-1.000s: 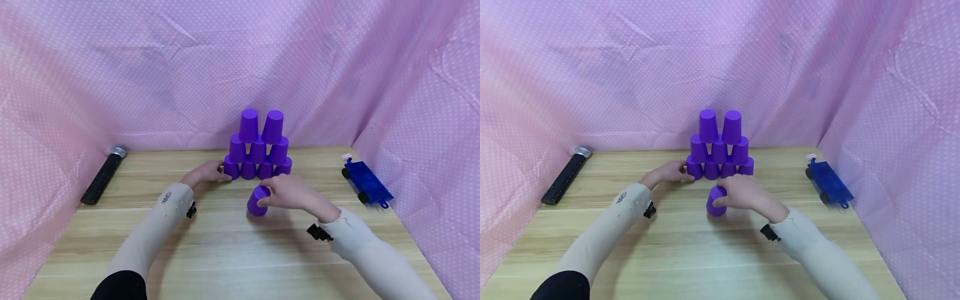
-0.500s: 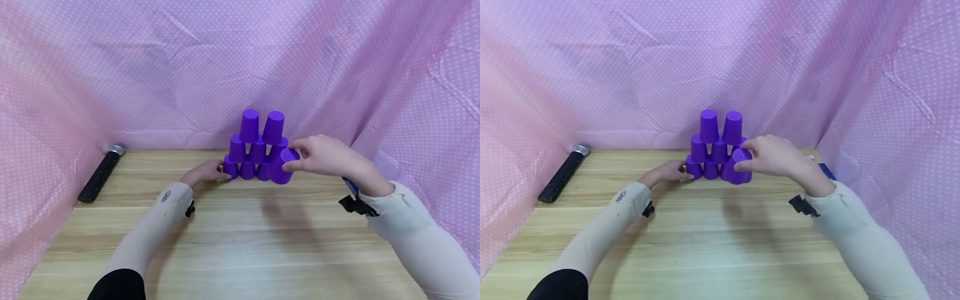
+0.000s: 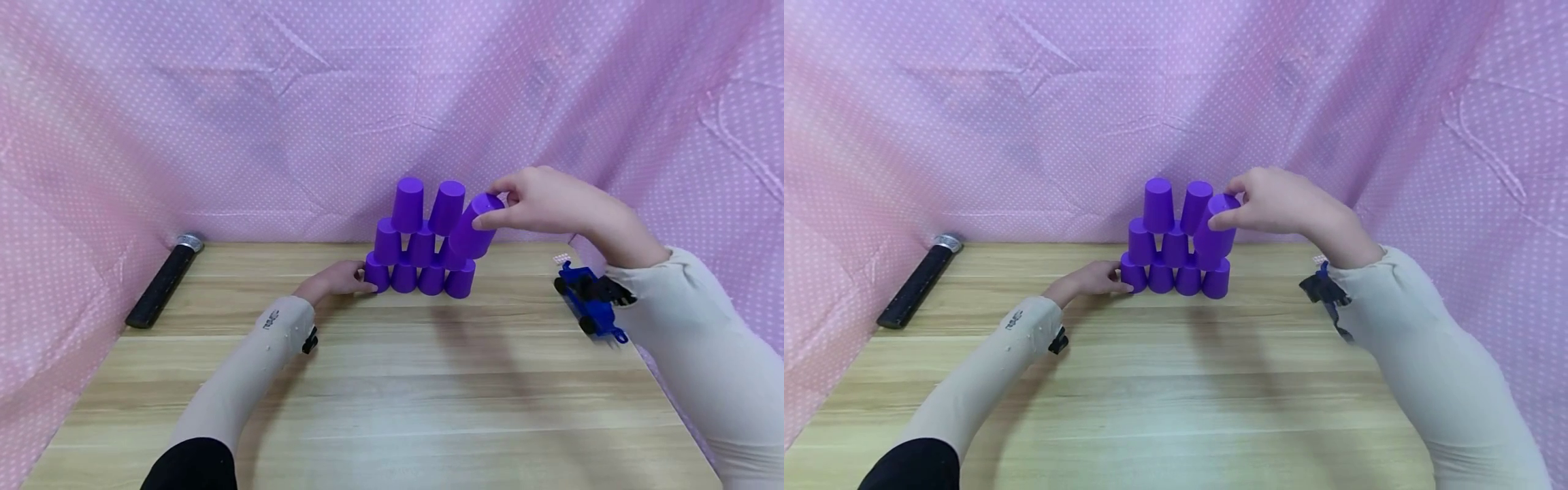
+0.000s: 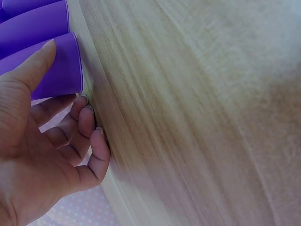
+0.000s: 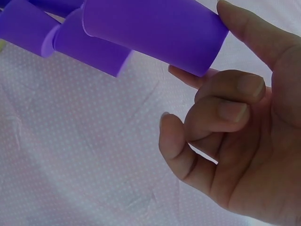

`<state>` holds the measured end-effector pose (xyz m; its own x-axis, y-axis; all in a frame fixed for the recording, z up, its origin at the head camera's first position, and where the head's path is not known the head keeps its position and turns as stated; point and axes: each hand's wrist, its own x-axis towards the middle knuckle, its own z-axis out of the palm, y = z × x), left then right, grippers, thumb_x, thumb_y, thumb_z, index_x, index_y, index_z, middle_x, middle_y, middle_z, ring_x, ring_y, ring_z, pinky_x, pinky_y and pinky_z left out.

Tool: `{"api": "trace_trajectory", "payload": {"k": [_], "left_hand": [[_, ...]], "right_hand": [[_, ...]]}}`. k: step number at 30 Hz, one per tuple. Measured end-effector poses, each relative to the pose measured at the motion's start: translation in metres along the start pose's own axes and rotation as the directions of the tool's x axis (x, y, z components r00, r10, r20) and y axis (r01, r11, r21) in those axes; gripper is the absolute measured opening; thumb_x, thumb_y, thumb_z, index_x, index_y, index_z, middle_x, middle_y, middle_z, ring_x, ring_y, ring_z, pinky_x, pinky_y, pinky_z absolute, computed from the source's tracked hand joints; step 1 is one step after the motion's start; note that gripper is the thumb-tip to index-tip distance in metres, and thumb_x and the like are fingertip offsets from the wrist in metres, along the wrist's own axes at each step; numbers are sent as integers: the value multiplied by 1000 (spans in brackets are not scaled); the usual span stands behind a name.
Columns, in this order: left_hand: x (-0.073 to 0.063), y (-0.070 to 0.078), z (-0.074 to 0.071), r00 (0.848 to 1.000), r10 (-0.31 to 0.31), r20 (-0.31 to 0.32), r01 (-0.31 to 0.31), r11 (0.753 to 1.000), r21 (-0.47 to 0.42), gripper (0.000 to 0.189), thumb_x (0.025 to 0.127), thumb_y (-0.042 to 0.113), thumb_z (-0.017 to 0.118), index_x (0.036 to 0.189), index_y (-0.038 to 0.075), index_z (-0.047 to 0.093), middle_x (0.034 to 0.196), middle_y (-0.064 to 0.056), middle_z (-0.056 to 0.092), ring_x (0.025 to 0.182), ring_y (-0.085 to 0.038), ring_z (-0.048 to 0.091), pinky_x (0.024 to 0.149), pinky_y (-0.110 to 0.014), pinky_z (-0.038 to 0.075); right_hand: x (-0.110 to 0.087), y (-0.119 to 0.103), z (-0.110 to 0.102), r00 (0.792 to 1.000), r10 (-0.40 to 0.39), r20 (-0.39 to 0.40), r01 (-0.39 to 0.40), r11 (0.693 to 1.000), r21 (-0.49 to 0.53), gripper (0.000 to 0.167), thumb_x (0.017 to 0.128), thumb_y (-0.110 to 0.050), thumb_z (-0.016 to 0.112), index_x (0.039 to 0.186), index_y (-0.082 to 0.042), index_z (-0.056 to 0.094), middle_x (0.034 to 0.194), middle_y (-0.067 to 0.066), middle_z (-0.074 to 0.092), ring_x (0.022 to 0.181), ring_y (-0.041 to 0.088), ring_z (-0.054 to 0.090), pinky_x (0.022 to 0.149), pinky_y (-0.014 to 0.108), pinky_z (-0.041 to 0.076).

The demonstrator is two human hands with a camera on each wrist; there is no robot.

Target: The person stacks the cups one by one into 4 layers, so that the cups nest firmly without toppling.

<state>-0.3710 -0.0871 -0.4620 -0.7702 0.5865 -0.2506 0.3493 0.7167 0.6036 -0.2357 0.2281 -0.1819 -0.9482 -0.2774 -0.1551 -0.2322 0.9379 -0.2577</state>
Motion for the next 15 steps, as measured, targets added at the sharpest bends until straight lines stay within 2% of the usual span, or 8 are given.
{"api": "trace_trajectory", "payload": {"k": [8, 12, 15], "left_hand": [[-2, 2, -2, 1000, -5, 9, 5, 1000, -17, 39, 91, 39, 72, 115, 10, 61, 87, -3, 59, 81, -18, 54, 78, -34, 46], [-1, 1, -1, 1000, 4, 8, -4, 1000, -6, 39, 92, 39, 72, 115, 10, 61, 87, -3, 58, 80, -18, 54, 77, -33, 45], [-1, 0, 0, 1000, 8, 8, -8, 1000, 5, 39, 92, 39, 71, 116, 11, 61, 86, -2, 58, 79, -17, 54, 76, -32, 45]], "right_hand": [[11, -3, -16, 1000, 12, 20, -12, 999, -36, 65, 90, -58, 66, 134, -10, 63, 88, 4, 66, 80, 20, 55, 69, 34, 43], [16, -2, -21, 999, 23, 36, -21, 998, -51, 74, 89, -60, 65, 138, -4, 58, 103, 10, 70, 92, 24, 60, 79, 42, 49], [20, -1, -24, 998, 34, 49, -32, 999, -42, 78, 89, -61, 64, 140, -2, 56, 117, 15, 70, 106, 30, 62, 90, 53, 49]]}}
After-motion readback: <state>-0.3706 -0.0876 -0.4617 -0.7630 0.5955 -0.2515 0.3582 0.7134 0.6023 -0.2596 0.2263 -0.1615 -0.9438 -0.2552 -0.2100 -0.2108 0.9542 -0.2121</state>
